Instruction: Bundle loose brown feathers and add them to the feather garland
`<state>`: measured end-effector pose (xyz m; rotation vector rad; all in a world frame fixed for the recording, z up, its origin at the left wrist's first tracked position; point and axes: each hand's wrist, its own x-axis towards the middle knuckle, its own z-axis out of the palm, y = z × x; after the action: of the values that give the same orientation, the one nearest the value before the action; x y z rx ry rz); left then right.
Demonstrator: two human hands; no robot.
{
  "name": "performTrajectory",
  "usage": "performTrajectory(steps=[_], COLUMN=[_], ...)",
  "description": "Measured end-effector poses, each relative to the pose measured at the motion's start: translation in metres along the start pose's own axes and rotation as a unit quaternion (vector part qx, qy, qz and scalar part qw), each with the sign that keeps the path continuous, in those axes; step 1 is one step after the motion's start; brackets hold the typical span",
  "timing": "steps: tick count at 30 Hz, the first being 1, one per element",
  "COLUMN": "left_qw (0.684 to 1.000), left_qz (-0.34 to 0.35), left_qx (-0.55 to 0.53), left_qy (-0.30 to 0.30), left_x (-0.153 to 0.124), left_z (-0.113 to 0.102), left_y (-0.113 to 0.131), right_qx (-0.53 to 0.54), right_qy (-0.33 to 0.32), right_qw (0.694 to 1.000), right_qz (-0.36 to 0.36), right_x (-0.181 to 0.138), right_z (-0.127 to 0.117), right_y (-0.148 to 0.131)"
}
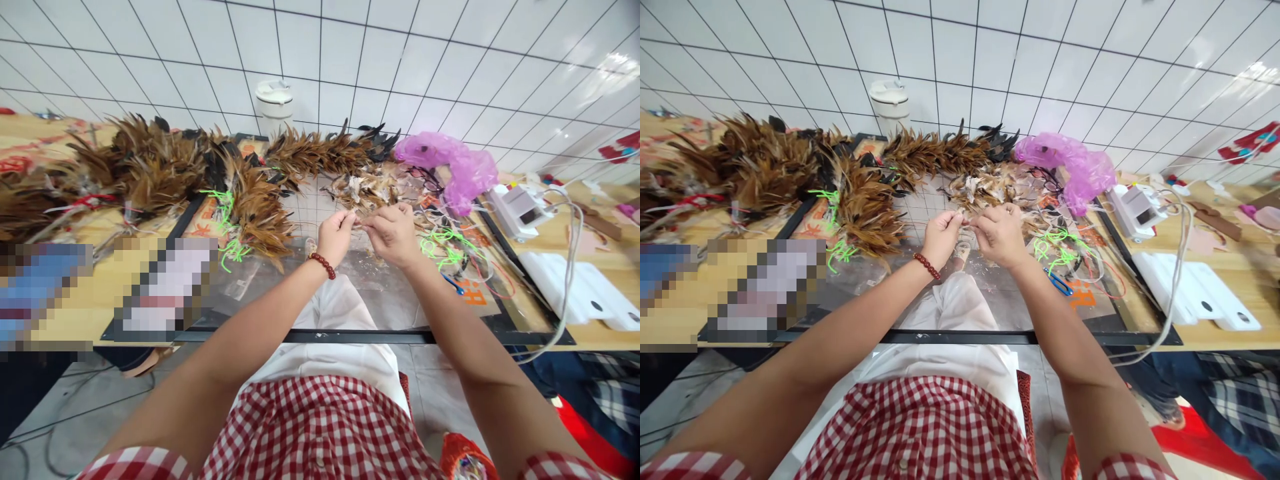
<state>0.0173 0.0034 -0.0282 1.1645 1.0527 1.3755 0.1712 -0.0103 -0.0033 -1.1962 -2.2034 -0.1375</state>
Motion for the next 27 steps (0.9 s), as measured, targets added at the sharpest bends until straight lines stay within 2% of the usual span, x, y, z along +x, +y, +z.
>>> performTrajectory(steps=[5,12,14,16,19,23,27], left_qw=[0.995,0.979,0.97,0.959,0.948,0.954,0.968], left_qz=[0.036,0.09,0.127,0.168,0.181,0.139,0.115], left_qx=[0.079,0.166,0.195,0.227,0.26,0.258,0.21], left_qy=[-0.046,-0.081,-0.062,-0.017,0.034,0.06,0.077], left_x=[-0.006,-0.007,-0.005,-0.002,0.002,0.004,0.005], left_z=[0.001,0.0,-0.001,-0.002,-0.004,-0.005,-0.005], left_y=[0.004,0.004,0.004,0.004,0.006,0.007,0.008], right_qx=[0.008,-0.002,-0.009,-0.01,0.037,0.135,0.13], right_qy=[0.038,0.07,0.082,0.081,0.041,-0.05,-0.127], right_qw=[0.999,0.997,0.996,0.995,0.996,0.989,0.983], right_qz=[0.032,0.022,0.033,0.056,0.075,0.039,0.012], right_x=[0.001,0.002,0.002,0.003,0.002,-0.001,-0.003], right_z=[0.001,0.0,0.001,0.001,0.001,-0.005,-0.013], right_y=[0.002,0.002,0.005,0.012,0.026,0.04,0.044])
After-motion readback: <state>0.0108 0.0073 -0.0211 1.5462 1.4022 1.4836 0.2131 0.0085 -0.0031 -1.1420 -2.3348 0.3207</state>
